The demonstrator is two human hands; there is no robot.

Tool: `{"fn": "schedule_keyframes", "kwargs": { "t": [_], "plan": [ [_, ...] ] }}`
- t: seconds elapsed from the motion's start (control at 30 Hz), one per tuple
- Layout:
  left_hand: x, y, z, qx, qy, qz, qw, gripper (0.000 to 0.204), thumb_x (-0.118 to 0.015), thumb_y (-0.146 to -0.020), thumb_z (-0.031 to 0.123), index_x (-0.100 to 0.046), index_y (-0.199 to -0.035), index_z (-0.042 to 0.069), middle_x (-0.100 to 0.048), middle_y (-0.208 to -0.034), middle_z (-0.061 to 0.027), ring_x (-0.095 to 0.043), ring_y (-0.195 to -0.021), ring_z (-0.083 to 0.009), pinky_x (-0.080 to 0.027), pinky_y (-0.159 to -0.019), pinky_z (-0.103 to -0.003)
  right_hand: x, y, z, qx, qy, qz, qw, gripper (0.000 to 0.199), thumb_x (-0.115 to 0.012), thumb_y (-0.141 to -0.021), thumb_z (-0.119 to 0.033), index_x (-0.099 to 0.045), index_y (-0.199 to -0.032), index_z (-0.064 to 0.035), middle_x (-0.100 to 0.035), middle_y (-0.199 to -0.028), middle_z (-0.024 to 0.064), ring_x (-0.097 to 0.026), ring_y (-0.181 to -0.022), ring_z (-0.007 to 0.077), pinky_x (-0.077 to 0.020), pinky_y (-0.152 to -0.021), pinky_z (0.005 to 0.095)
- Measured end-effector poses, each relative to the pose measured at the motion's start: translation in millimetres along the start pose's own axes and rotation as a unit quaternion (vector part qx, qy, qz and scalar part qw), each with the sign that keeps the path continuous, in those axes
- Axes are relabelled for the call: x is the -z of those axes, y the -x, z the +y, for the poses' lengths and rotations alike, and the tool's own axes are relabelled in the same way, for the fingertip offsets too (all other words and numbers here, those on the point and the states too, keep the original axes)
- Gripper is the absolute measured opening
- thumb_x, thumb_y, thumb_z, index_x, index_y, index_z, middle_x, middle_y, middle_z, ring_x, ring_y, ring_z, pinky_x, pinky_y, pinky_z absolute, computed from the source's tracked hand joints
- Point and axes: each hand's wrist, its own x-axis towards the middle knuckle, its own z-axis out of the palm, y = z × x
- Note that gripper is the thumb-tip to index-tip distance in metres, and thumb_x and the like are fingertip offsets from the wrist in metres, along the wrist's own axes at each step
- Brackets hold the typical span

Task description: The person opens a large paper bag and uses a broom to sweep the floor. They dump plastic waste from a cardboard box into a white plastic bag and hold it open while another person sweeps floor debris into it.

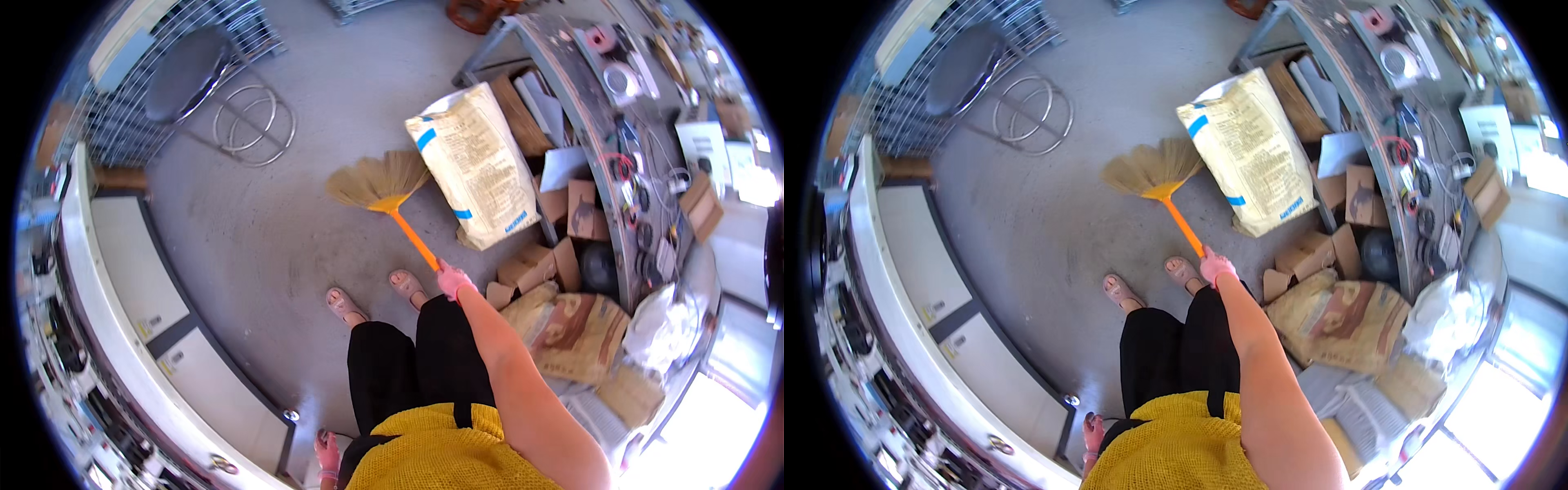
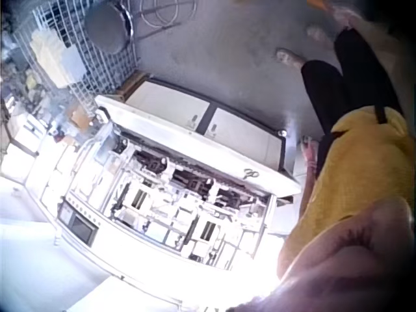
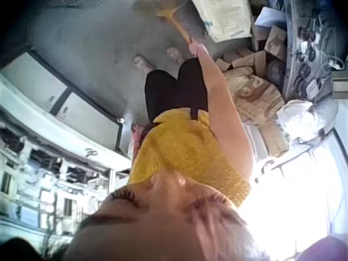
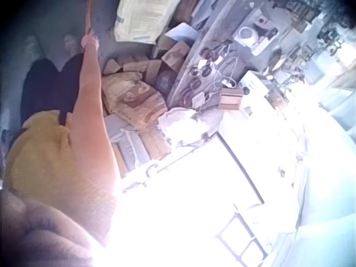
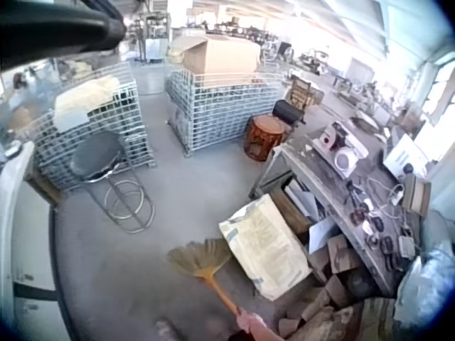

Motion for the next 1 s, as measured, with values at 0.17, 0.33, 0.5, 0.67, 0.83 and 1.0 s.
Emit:
{"fn": "schedule_keyframes", "kwargs": {
  "t": [0.17, 0.33, 0.5, 0.67, 0.83, 1.0],
  "plan": [
    [47.5, -62.5, 35.1, -0.102, -0.014, -0.033, 0.994, 0.044, -0.056, -0.086, 0.017, -0.043, -0.123, -0.004, -0.056, -0.110, -0.0123, -0.054, -0.096, -0.0167, -0.043, -0.083, -0.029, -51.9, 73.8, 22.2, -0.047, -0.075, 0.015, 0.996, 0.037, -0.031, -0.089, -0.025, -0.042, -0.122, -0.0111, -0.062, -0.093, 0.0214, -0.063, -0.065, 0.0345, -0.0500, -0.067, 0.0438],
    [109.2, -70.4, 122.8, -0.147, -0.119, 0.030, 0.981, 0.042, -0.056, -0.086, 0.018, -0.046, -0.121, -0.003, -0.054, -0.109, -0.0137, -0.053, -0.099, -0.0188, -0.043, -0.085, -0.030, -84.9, 164.3, 37.6, -0.019, -0.121, 0.085, 0.989, 0.041, -0.035, -0.090, -0.029, -0.039, -0.127, -0.0140, -0.059, -0.103, 0.0223, -0.058, -0.094, 0.0375, -0.0443, -0.083, 0.0444],
    [140.4, -138.7, 175.9, -0.201, -0.237, -0.008, 0.950, 0.048, -0.060, -0.082, 0.022, -0.047, -0.120, -0.004, -0.054, -0.111, -0.0143, -0.053, -0.097, -0.0202, -0.043, -0.084, -0.031, -124.4, 242.4, 73.7, -0.041, -0.223, 0.122, 0.966, 0.046, -0.042, -0.089, -0.033, -0.039, -0.132, -0.0146, -0.060, -0.085, 0.0141, -0.058, -0.075, 0.0260, -0.0462, -0.069, 0.0353],
    [77.5, -161.8, 283.9, -0.333, -0.361, -0.080, 0.867, 0.047, -0.060, -0.082, 0.023, -0.047, -0.117, -0.006, -0.050, -0.113, -0.0160, -0.051, -0.099, -0.0237, -0.041, -0.087, -0.034, -199.0, 327.0, 106.2, -0.256, -0.395, 0.068, 0.880, 0.047, -0.047, -0.087, -0.040, -0.047, -0.119, -0.0053, -0.062, -0.097, 0.0201, -0.058, -0.094, 0.0351, -0.0445, -0.082, 0.0399],
    [-35.3, -174.4, 415.1, -0.421, -0.484, -0.109, 0.759, 0.046, -0.056, -0.086, 0.026, -0.047, -0.119, -0.004, -0.050, -0.115, -0.0203, -0.051, -0.105, -0.0290, -0.041, -0.090, -0.036, -295.2, 359.0, 115.4, -0.295, -0.447, 0.169, 0.827, 0.041, -0.054, -0.084, -0.041, -0.056, -0.089, -0.0006, -0.059, -0.067, 0.0140, -0.060, -0.060, 0.0252, -0.0463, -0.057, 0.0364],
    [-158.6, -161.8, 497.1, -0.493, -0.466, -0.159, 0.718, 0.047, -0.056, -0.087, 0.026, -0.046, -0.122, -0.003, -0.048, -0.119, -0.0216, -0.051, -0.106, -0.0297, -0.041, -0.090, -0.036, -429.7, 340.0, 145.7, -0.391, -0.413, 0.074, 0.819, 0.046, -0.053, -0.083, -0.045, -0.050, -0.113, -0.0112, -0.061, -0.098, 0.0155, -0.060, -0.092, 0.0300, -0.0470, -0.077, 0.0397]
  ]
}}
